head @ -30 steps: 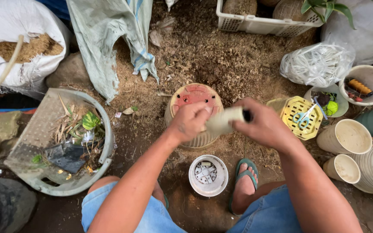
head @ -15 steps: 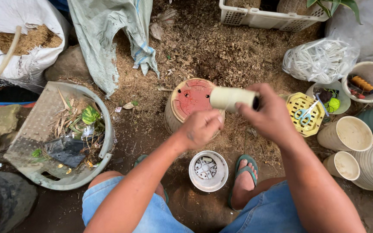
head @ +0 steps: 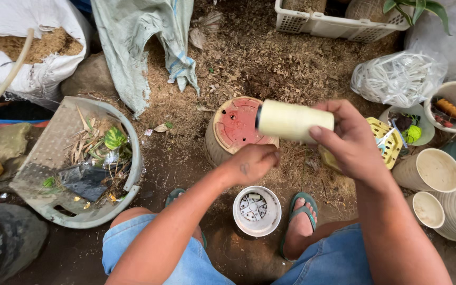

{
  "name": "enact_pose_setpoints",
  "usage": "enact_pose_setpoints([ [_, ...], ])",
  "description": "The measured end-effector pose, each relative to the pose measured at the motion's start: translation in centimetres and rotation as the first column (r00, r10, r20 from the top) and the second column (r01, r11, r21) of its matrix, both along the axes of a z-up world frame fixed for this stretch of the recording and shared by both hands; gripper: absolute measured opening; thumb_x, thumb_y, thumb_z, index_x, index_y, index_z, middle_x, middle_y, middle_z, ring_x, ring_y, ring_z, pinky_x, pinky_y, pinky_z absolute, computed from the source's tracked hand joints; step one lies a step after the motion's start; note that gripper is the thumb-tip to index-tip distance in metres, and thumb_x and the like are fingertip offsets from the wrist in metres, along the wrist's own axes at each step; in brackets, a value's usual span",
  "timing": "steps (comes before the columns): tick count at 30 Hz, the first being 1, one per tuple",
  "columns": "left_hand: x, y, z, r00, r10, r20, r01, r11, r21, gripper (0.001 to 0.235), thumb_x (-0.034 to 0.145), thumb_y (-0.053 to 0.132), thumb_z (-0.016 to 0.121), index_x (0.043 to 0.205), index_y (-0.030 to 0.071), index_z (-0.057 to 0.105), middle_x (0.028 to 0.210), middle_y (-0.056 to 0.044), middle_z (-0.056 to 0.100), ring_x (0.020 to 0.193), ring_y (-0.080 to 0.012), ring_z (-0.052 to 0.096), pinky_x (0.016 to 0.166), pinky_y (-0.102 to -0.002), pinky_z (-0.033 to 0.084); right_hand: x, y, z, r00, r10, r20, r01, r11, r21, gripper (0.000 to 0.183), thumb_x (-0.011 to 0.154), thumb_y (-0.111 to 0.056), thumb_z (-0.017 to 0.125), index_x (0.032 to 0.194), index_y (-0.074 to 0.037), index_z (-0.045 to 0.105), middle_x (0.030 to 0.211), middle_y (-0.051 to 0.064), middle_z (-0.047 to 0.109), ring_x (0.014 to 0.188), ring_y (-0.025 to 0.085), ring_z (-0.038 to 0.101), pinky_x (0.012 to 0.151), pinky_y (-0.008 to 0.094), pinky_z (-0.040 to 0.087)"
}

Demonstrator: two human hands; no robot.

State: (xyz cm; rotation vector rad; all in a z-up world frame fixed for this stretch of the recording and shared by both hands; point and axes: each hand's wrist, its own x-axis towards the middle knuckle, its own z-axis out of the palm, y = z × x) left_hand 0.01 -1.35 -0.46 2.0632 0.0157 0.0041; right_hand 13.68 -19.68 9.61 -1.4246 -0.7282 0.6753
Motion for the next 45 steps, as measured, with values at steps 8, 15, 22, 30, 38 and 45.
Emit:
enact_pose_setpoints([
  [8,-1.5,0.3,2.0,0.983,0.167,0.071,-0.155,0.977,-0.145,0.034,0.101,0.032,0.049,0.086,0.004,0.063,0.075,-0.008,0.066,0.071,-0.0197,0.066,0.068,-0.038,0.052,-0.6,0.2,-1.2,0.857,0.111,0.504,0.245,0.771,-0.588,0.044,0.084,-0.021,0.078,0.122,-0.006,0.062,0.099,0.012,0.073,0.085,0.02,0.07,0.077,0.038,0.057],
  [15,-1.9,-1.3,1.9,0.862,-0.084,0.5,0.237,0.939,-0.25,0.034,0.095,0.024,0.071,0.111,-0.004,0.06,0.099,-0.018,0.069,0.091,-0.0268,0.066,0.079,-0.042,0.053,0.2,-2.6,0.6,0.936,0.308,-0.17,-0.323,0.944,-0.071,0.042,0.09,-0.016,0.074,0.126,0.0,0.06,0.112,0.012,0.068,0.098,0.016,0.065,0.078,0.032,0.052],
  [22,-3.1,0.1,1.2,0.977,0.2,0.071,-0.193,0.976,-0.104,0.027,0.107,0.024,0.051,0.096,0.004,0.064,0.079,-0.013,0.068,0.073,-0.0237,0.068,0.071,-0.038,0.055,-1.7,-1.1,0.0,0.725,0.254,0.639,0.181,0.826,-0.534,0.048,0.093,-0.016,0.082,0.131,0.001,0.059,0.104,0.016,0.068,0.087,0.019,0.064,0.074,0.037,0.053],
  [30,-4.0,-1.1,1.9,0.969,0.078,0.235,-0.084,0.996,0.015,0.019,0.102,0.02,0.053,0.101,0.005,0.064,0.089,-0.014,0.071,0.083,-0.029,0.07,0.075,-0.041,0.054,-2.0,-1.6,3.2,0.778,0.625,0.059,-0.57,0.742,-0.353,0.046,0.076,-0.009,0.073,0.12,-0.002,0.059,0.097,0.007,0.07,0.085,0.019,0.068,0.069,0.033,0.057],
  [38,-5.0,-4.0,3.1,0.951,0.079,0.3,-0.117,0.987,0.11,0.025,0.106,0.024,0.055,0.105,0.001,0.063,0.102,-0.018,0.067,0.1,-0.0341,0.066,0.087,-0.046,0.051,-2.5,-2.9,0.1,0.834,0.078,0.546,0.016,0.986,-0.166,0.034,0.108,-0.013,0.072,0.132,0.001,0.052,0.114,0.01,0.065,0.1,0.019,0.064,0.09,0.028,0.052],
  [45,-7.3,-2.1,-5.4,0.989,0.126,0.074,-0.146,0.84,0.523,0.038,0.104,0.026,0.049,0.125,-0.003,0.062,0.132,-0.021,0.06,0.128,-0.0385,0.056,0.112,-0.049,0.042,0.0,-5.6,-2.1,0.965,-0.094,0.243,0.098,0.995,-0.003,0.027,0.116,-0.017,0.062,0.136,0.001,0.06,0.122,0.008,0.067,0.108,0.015,0.066,0.102,0.028,0.052],
])
